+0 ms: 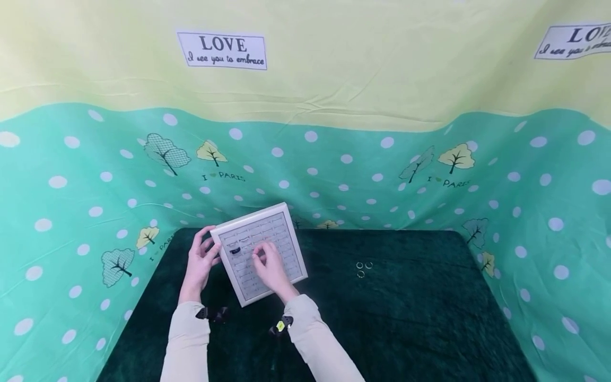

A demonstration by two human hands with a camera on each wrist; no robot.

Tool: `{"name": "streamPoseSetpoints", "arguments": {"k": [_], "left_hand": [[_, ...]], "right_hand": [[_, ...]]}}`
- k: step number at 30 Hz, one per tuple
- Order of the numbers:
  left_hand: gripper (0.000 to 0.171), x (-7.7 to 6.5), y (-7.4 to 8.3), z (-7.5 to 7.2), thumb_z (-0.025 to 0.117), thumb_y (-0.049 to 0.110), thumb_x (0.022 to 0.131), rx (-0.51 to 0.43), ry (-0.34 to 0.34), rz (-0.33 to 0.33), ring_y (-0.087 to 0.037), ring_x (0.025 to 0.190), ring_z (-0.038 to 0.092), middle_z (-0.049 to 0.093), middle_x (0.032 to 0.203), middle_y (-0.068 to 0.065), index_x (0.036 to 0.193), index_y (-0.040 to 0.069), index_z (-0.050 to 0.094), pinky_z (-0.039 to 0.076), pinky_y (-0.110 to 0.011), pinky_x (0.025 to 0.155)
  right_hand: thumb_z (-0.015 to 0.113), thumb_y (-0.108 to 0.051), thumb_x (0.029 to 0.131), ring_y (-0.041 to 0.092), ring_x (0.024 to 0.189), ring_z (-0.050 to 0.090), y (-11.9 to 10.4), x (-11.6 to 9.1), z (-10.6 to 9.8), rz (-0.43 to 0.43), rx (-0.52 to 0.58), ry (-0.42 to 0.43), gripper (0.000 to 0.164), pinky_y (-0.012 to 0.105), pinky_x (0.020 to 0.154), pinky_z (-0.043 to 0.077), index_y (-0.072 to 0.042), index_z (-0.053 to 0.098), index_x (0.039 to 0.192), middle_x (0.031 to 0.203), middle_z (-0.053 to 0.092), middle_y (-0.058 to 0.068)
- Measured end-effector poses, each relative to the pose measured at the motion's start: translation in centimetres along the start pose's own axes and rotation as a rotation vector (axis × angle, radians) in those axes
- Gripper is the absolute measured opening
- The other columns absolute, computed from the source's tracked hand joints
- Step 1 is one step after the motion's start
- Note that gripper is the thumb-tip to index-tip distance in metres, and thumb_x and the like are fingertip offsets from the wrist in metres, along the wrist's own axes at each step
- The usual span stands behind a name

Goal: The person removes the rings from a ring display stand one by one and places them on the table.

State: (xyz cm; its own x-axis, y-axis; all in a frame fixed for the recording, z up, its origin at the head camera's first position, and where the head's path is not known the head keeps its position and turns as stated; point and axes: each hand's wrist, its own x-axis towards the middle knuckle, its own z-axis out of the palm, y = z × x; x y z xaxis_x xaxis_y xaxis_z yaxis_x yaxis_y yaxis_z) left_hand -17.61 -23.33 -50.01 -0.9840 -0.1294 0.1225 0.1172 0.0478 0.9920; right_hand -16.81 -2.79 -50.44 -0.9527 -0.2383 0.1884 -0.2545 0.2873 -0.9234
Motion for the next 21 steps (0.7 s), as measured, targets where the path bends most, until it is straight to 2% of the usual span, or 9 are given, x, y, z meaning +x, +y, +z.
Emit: {"name": "streamPoseSetpoints", "arguments": {"k": [6, 13, 21], "left_hand": [[0.046, -0.1, 0.0, 0.0, 0.055, 0.012, 0.099, -0.009, -0.002, 0.004, -0.017, 0.099, 0.065, 0.054, 0.131, -0.016, 0.141, 0.019, 0.04, 0.053, -0.037, 0.078], [0.047, -0.1, 0.0, 0.0, 0.055, 0.012, 0.099, -0.004, 0.004, -0.006, -0.017, 0.098, 0.065, 0.054, 0.13, -0.015, 0.142, 0.02, 0.039, 0.052, -0.042, 0.081], [0.047, -0.1, 0.1, 0.2, 0.055, 0.011, 0.099, -0.007, 0.014, -0.018, -0.018, 0.1, 0.064, 0.054, 0.131, -0.014, 0.142, 0.021, 0.039, 0.05, -0.046, 0.084]], "right_hand": [[0.053, -0.011, 0.099, 0.017, 0.084, 0.055, 1.0, -1.1, -0.8, -0.022, 0.066, 0.06, 0.008, 0.028, 0.067, 0.049, -0.007, 0.057, 0.106, 0.109, 0.049, 0.006], [0.055, -0.009, 0.099, 0.023, 0.079, 0.057, 2.5, -2.1, -2.2, -0.051, 0.092, 0.156, 0.011, 0.027, 0.063, 0.05, -0.001, 0.06, 0.103, 0.106, 0.051, 0.01], [0.057, -0.012, 0.098, 0.019, 0.078, 0.057, 4.5, -3.0, -4.0, -0.018, 0.066, 0.241, 0.009, 0.028, 0.066, 0.05, -0.006, 0.062, 0.103, 0.104, 0.054, 0.007]]}}
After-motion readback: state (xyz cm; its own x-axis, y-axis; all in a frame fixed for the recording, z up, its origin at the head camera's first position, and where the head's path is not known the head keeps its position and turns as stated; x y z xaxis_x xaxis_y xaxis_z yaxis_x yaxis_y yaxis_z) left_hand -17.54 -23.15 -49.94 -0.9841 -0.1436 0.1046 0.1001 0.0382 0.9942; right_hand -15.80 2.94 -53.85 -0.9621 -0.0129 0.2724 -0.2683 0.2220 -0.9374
